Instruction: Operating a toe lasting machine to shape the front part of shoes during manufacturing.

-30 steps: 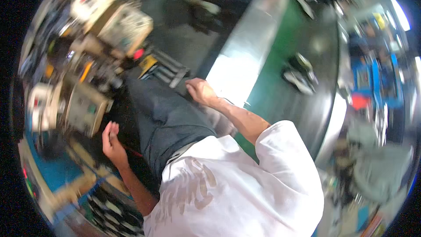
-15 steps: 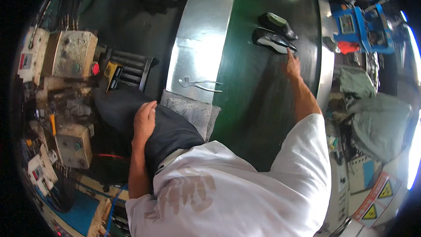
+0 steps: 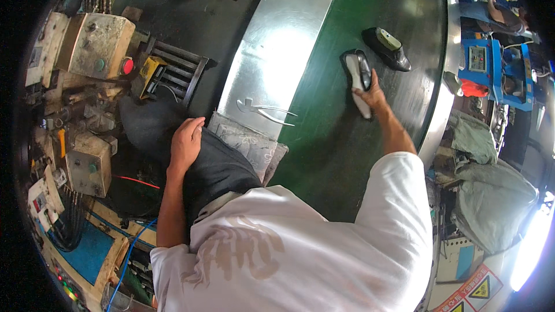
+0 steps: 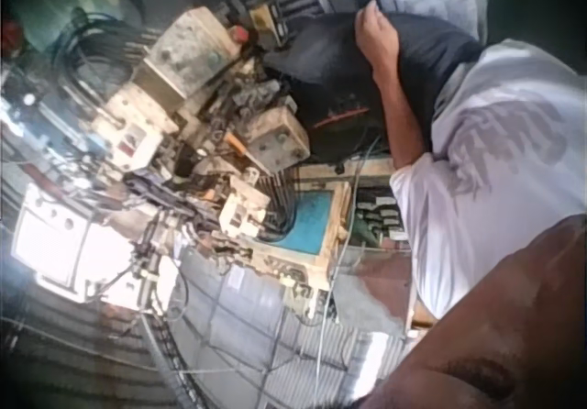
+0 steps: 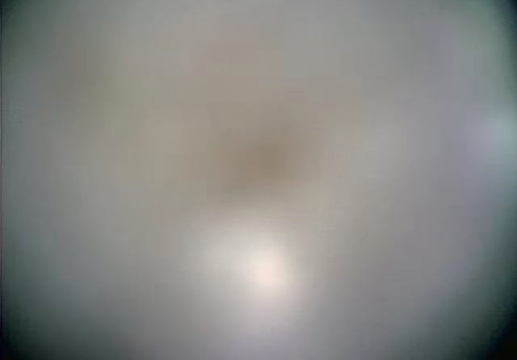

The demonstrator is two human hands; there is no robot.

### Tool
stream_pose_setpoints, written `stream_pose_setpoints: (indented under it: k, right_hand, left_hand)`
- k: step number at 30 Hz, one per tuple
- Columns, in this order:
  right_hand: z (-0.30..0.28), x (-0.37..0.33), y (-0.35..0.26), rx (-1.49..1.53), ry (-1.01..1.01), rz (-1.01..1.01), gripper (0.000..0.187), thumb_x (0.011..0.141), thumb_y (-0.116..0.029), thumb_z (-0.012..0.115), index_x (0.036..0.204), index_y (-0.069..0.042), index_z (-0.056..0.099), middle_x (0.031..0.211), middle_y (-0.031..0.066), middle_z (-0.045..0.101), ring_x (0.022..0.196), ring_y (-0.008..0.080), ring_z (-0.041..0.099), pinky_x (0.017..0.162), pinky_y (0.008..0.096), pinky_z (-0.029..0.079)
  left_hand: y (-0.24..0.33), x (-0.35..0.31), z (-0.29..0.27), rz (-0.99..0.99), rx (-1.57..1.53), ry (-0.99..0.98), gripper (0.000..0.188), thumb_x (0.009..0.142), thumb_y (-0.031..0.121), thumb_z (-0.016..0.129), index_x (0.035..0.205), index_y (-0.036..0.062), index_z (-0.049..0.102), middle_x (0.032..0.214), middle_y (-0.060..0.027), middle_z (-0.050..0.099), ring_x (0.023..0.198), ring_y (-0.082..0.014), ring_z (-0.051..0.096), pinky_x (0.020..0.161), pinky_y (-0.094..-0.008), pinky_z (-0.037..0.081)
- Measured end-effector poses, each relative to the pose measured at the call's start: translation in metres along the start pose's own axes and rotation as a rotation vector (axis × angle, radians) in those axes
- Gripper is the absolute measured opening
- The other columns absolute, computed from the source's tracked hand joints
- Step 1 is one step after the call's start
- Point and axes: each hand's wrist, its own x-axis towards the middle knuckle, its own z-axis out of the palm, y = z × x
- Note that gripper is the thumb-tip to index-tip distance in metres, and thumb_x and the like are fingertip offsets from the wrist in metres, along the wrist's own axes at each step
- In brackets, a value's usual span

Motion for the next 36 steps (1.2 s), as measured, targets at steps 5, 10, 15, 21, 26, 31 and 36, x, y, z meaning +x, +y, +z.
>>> stream_pose_setpoints:
  k: [5, 10, 15, 21, 26, 31, 36]
  right_hand:
    - [0.062, -0.098, -0.1, 0.52, 0.109, 0.284, 0.127, 0.082, -0.04, 0.094, 0.173, -0.003, 0.013, 0.157, 0.0246, 0.052, 0.132, 0.0308, 0.062, 0.106, 0.0421, 0.054]
    - [0.081, -0.154, -0.209, 0.778, -0.003, 0.272, 0.1, 0.086, -0.034, 0.091, 0.16, 0.005, 0.037, 0.136, 0.0201, 0.066, 0.118, 0.0264, 0.068, 0.1, 0.04, 0.057]
    - [0.097, -0.188, -0.363, 0.648, -0.289, -0.041, 0.11, 0.084, -0.042, 0.09, 0.164, 0.006, 0.032, 0.148, 0.0249, 0.059, 0.132, 0.0312, 0.061, 0.113, 0.0408, 0.049]
    - [0.131, -0.233, -0.516, 0.335, -0.601, -0.499, 0.116, 0.083, -0.054, 0.089, 0.166, 0.003, 0.032, 0.151, 0.0289, 0.058, 0.143, 0.0376, 0.056, 0.122, 0.0448, 0.042]
    - [0.168, -0.257, -0.589, 0.225, -0.794, -0.676, 0.123, 0.083, -0.054, 0.091, 0.169, 0.002, 0.024, 0.149, 0.0296, 0.06, 0.14, 0.0365, 0.06, 0.118, 0.0435, 0.047]
    - [0.202, -0.287, -0.618, 0.615, -1.162, -0.459, 0.122, 0.086, -0.037, 0.094, 0.168, 0.011, 0.017, 0.155, 0.0268, 0.053, 0.133, 0.0276, 0.063, 0.116, 0.0376, 0.049]
    - [0.225, -0.281, -0.61, 0.28, -1.017, -0.787, 0.121, 0.086, -0.036, 0.094, 0.17, 0.006, 0.017, 0.162, 0.0323, 0.045, 0.139, 0.0355, 0.061, 0.118, 0.0415, 0.047]
  left_hand:
    - [0.008, 0.01, -0.006, 0.001, -0.131, -0.002, 0.027, 0.103, 0.002, 0.059, 0.128, -0.0018, 0.069, 0.114, -0.0175, 0.074, 0.107, -0.0365, 0.073, 0.091, -0.0433, 0.058]
    - [0.054, 0.041, -0.025, 0.159, -0.35, 0.026, 0.037, 0.103, -0.001, 0.062, 0.14, -0.0012, 0.064, 0.12, -0.0195, 0.071, 0.101, -0.0312, 0.074, 0.089, -0.039, 0.059]
    - [0.091, 0.047, -0.079, 0.273, -0.364, 0.09, 0.049, 0.107, 0.012, 0.067, 0.154, 0.0057, 0.055, 0.141, -0.0167, 0.062, 0.11, -0.0234, 0.073, 0.092, -0.0373, 0.062]
    - [0.021, -0.007, -0.166, 0.339, 0.085, 0.485, 0.036, 0.103, 0.006, 0.067, 0.138, 0.0013, 0.065, 0.118, -0.0193, 0.072, 0.103, -0.0403, 0.071, 0.087, -0.0421, 0.058]
    - [-0.017, -0.096, -0.215, 0.123, -0.015, 0.766, 0.029, 0.108, 0.011, 0.063, 0.134, -0.0009, 0.068, 0.106, -0.012, 0.075, 0.1, -0.0261, 0.073, 0.086, -0.0386, 0.056]
    - [-0.033, -0.153, -0.171, -0.046, -0.904, 0.773, 0.072, 0.115, 0.044, 0.049, 0.17, 0.0021, 0.028, 0.169, -0.0161, 0.038, 0.153, -0.0259, 0.04, 0.126, -0.0392, 0.032]
    - [-0.027, -0.159, -0.151, -0.061, -0.927, 0.972, 0.064, 0.114, 0.034, 0.05, 0.165, 0.0, 0.033, 0.16, -0.0161, 0.047, 0.145, -0.0263, 0.047, 0.123, -0.0402, 0.035]
